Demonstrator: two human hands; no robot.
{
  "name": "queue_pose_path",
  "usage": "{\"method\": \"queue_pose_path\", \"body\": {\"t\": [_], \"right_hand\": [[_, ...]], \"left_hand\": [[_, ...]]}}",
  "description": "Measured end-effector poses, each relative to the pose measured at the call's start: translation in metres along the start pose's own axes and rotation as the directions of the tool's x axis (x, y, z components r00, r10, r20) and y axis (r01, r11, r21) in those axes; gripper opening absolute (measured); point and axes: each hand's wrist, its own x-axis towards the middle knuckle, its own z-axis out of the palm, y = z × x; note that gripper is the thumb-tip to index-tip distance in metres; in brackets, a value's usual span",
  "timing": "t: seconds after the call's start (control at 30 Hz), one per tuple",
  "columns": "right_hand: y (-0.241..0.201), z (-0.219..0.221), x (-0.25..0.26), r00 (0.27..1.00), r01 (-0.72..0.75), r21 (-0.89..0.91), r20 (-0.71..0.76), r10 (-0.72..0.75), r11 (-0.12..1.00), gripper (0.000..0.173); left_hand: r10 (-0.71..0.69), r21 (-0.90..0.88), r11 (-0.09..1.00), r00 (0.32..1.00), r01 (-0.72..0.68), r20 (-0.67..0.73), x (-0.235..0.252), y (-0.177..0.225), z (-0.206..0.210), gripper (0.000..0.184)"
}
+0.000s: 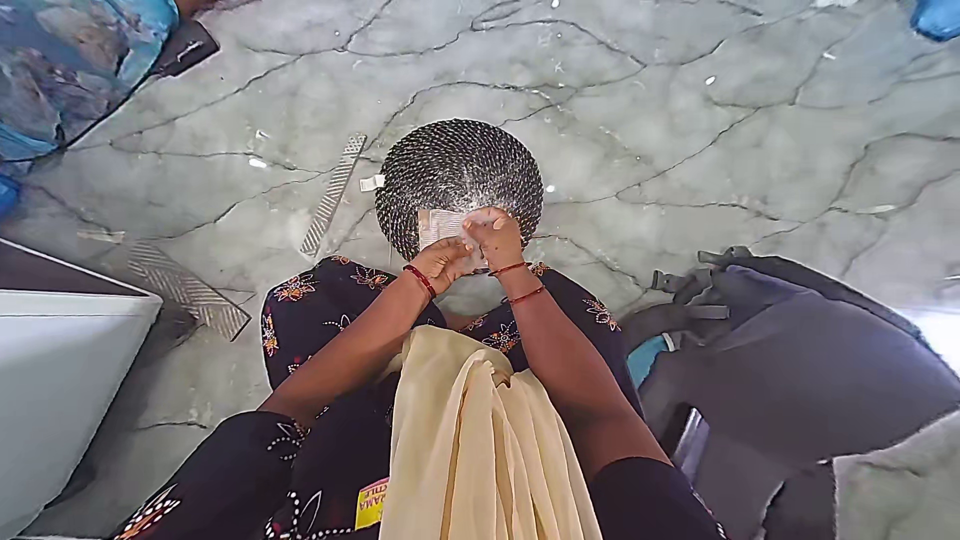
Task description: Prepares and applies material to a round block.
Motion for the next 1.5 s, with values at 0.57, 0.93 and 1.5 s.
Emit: {"method": "queue_pose_path", "body": {"t": [0.57, 0.93, 1.5], "right_hand": [[0.003, 0.007, -0.012, 0.998, 0.013, 0.126, 0.062, -0.021, 0.992, 0.021], [-0.015, -0.025, -0.005, 0.967, -0.141, 0.475, -0.123, 0.225, 0.868, 0.014], [-0.016, -0.008, -0.001, 0.931, -0.2, 0.381, -0.213, 0.296, 0.903, 0.013]], "left_hand": [[0.075, 0.112, 0.992, 0.992, -0.063, -0.105, -0.015, -0.006, 0.023, 0.104], [0.289, 0.783, 0.611, 0.954, -0.117, -0.083, -0.013, 0.083, -0.082, 0.098], [0.275, 0.53, 0.829, 0.693, 0.181, -0.666, -0.025, 0.104, -0.31, 0.063]]}}
